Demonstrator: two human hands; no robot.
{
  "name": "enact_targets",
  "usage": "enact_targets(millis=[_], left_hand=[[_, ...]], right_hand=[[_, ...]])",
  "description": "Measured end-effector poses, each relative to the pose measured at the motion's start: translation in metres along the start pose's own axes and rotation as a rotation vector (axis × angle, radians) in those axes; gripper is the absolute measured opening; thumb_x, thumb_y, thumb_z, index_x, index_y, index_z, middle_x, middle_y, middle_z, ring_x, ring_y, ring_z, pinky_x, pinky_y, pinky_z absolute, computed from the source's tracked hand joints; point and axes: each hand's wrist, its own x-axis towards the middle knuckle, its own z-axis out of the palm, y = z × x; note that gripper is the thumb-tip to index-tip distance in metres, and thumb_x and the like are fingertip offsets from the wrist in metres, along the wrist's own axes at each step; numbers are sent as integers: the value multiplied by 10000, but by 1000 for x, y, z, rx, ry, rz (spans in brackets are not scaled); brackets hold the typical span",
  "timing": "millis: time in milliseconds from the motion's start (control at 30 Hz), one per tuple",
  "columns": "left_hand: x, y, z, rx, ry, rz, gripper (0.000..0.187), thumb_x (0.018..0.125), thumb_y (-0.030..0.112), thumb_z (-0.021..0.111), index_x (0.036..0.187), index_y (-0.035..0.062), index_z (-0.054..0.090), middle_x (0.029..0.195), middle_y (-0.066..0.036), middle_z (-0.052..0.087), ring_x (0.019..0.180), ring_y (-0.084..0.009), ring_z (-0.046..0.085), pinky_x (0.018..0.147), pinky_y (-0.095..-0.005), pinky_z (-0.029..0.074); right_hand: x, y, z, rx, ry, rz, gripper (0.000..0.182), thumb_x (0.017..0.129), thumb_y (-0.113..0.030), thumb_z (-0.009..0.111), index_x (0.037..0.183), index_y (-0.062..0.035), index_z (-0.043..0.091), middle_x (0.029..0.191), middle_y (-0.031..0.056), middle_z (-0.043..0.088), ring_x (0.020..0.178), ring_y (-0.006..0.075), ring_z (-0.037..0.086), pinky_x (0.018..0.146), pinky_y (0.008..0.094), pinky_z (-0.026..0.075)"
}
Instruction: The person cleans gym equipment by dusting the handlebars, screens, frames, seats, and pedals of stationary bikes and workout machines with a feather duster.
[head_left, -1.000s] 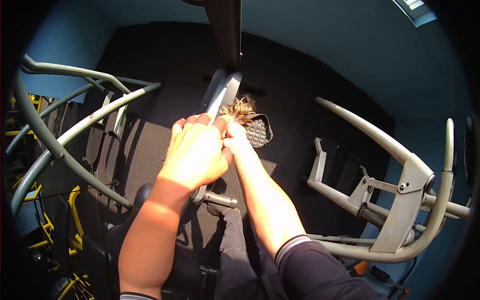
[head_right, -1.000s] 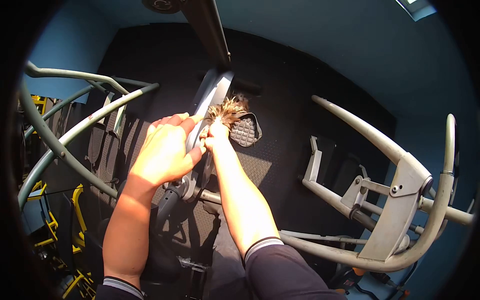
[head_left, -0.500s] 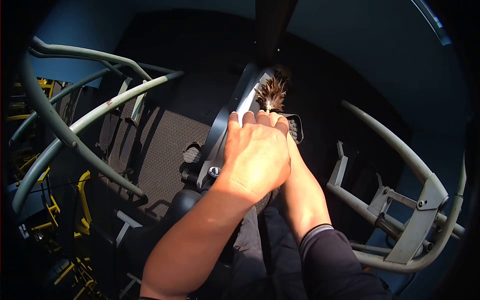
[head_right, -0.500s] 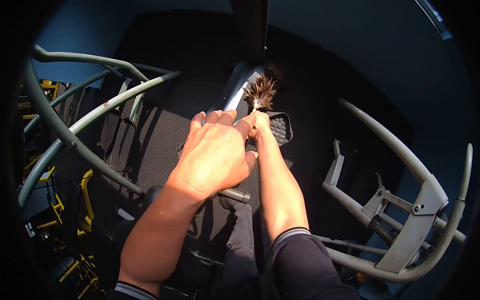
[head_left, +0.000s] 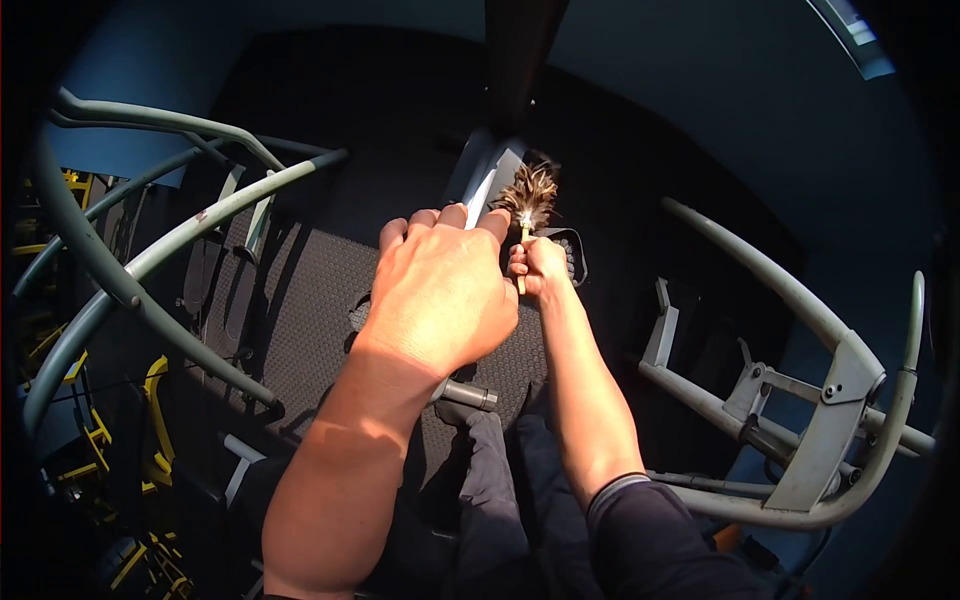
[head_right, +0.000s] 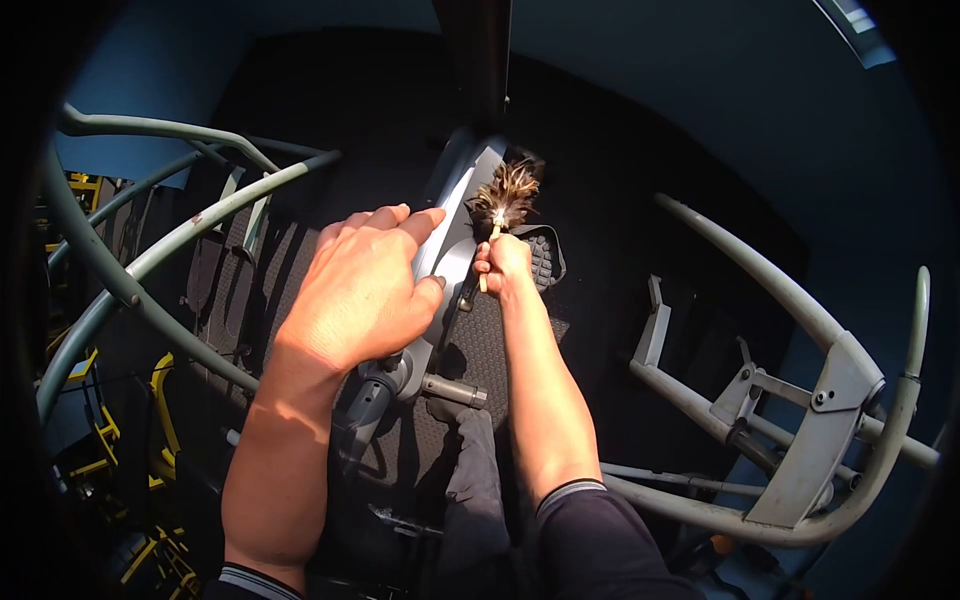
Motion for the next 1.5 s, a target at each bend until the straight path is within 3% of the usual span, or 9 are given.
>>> enact_targets(millis=[200,400,600,667,733,900,1200,1367,1500], left_hand=[[-1,2,3,47,-35,7,560,746,194,607,1276,19,562,1210,-234,598,1166,-359,549,1038,-453,363],[-5,19,19,105,-64,82,530,775,200,611,1271,20,561,1162,-193,625,1135,-328,570,1040,-433,360],[-10,37,31,125,-186,182,518,761,191,636,1235,-10,576,1136,-217,627,1056,-359,594,979,-446,404],[-7,39,34,147,-167,215,511,764,196,641,1224,-18,580,1101,-222,636,1032,-365,603,958,-443,424],[-7,44,31,157,-182,251,513,765,203,642,1222,-20,580,1090,-232,636,1023,-364,609,945,-424,440],[-7,43,31,140,-267,209,551,777,247,650,1274,30,555,1072,-216,632,1010,-368,609,905,-425,462],[-9,53,18,103,-408,90,601,782,223,653,1344,69,506,1232,-205,602,1141,-329,584,997,-364,431],[-3,46,21,72,-363,87,600,786,179,658,1352,64,496,1252,-188,601,1158,-303,582,1016,-355,414],[0,50,29,99,-398,119,589,788,182,660,1336,41,497,1252,-200,597,1159,-308,582,1011,-347,418]], right_hand=[[-76,-2,-93,-112,196,-579,323,970,-72,374,1289,-82,428,653,6,452,437,55,364,336,219,317],[-61,103,-127,-87,142,173,381,887,31,345,1239,-59,461,660,31,451,441,97,351,350,254,275],[5,209,-138,-585,211,-505,299,927,-36,452,1182,-7,606,749,120,624,484,185,535,449,324,421],[-7,237,-131,-656,191,-512,282,915,-26,448,1133,9,623,727,122,598,496,219,533,438,356,424],[-55,228,-121,-615,223,318,276,905,-20,445,1106,3,633,706,110,578,485,215,521,413,364,411],[-134,277,-134,-444,264,-178,315,939,-34,435,1207,-43,600,682,61,567,449,151,480,386,338,378],[-301,292,-156,-676,113,-137,373,960,-96,436,1320,-96,536,620,15,538,418,118,466,409,296,400],[-325,300,-153,-700,183,-270,456,915,-63,479,1370,-87,472,1065,291,629,1015,391,631,828,415,488],[-205,247,-132,-710,17,-174,376,918,-82,472,1289,-31,502,898,243,648,797,405,641,697,411,508]])
